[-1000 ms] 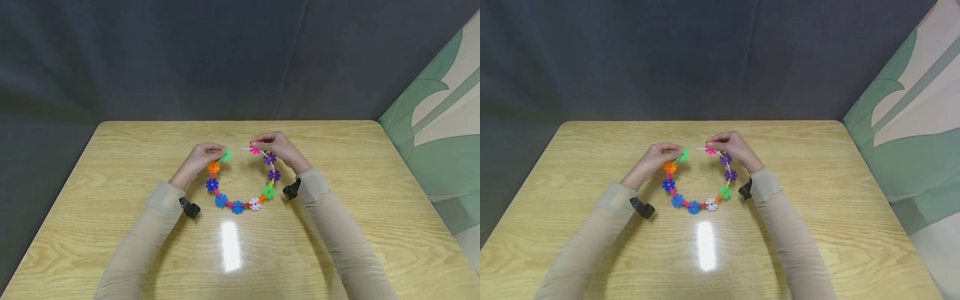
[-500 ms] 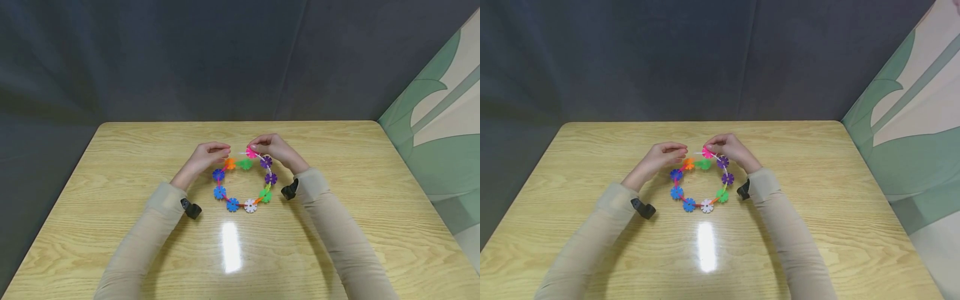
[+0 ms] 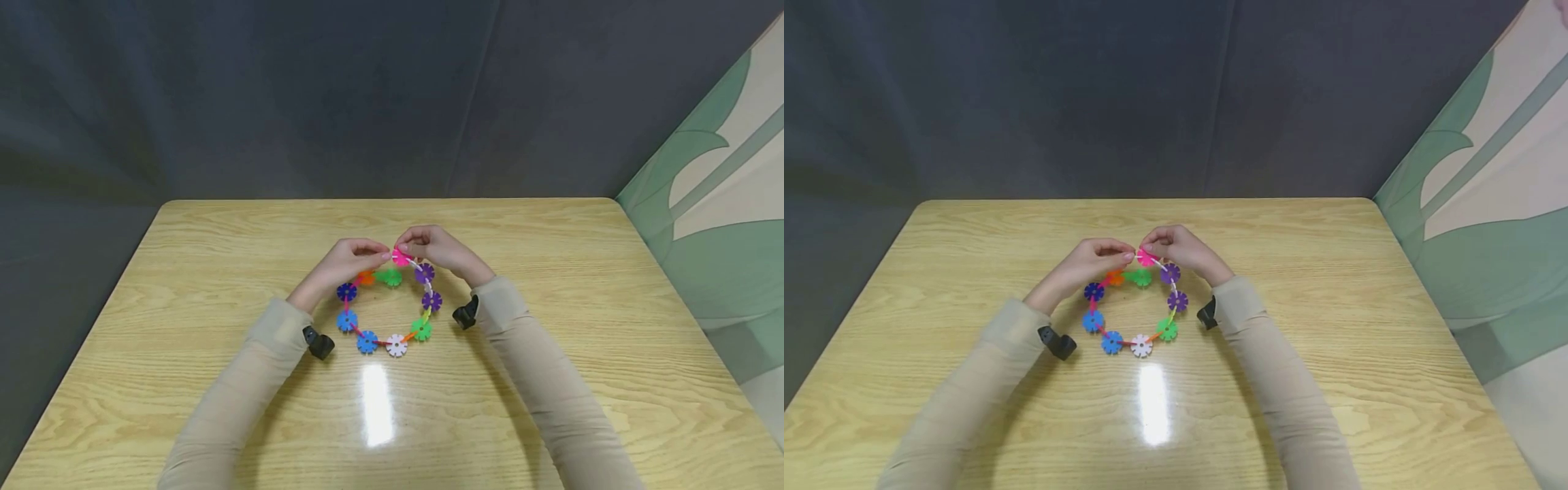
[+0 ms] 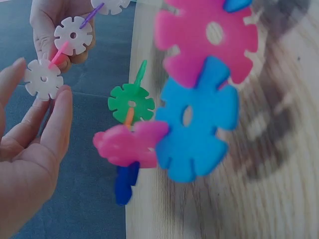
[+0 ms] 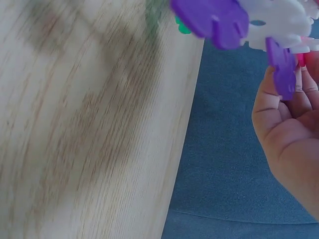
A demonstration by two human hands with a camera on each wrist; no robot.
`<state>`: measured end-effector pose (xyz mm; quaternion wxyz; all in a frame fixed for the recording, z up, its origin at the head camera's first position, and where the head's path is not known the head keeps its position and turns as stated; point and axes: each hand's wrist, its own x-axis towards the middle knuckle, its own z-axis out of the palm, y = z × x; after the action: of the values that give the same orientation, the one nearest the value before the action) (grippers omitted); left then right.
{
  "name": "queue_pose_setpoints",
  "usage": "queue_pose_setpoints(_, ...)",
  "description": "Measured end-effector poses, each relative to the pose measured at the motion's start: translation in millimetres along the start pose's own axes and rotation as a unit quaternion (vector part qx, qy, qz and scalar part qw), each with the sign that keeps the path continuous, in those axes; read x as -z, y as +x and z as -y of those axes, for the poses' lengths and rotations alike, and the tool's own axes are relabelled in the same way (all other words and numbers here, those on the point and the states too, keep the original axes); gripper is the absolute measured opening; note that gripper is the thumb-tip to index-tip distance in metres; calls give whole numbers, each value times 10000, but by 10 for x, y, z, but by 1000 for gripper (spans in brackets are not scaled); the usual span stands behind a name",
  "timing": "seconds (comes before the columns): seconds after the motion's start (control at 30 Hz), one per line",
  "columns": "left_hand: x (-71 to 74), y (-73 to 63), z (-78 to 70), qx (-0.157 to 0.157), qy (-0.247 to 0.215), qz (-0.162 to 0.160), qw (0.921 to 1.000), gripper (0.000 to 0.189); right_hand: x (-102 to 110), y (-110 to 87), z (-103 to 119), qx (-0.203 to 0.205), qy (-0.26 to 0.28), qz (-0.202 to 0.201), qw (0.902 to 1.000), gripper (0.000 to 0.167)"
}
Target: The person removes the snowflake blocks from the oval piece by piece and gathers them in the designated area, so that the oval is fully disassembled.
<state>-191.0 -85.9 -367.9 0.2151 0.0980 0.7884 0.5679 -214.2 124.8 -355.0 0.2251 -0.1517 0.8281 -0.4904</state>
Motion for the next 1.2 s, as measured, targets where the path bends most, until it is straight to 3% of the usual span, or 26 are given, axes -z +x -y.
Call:
queue_pose_setpoints(0.3,-6,0,5,-97,101,59,9999,39,10,-5,-13,-132,164,140,9997,23)
queue_pose_setpoints(0.57,-43,-13,15,-203,185,172,9995,35,34,-2,-51,-382,223,675,9967,22)
queue_pose_setpoints(1.2,-70,-23,31,-165,313,289,9990,34,61,-39,-53,-175,264,952,9950,22)
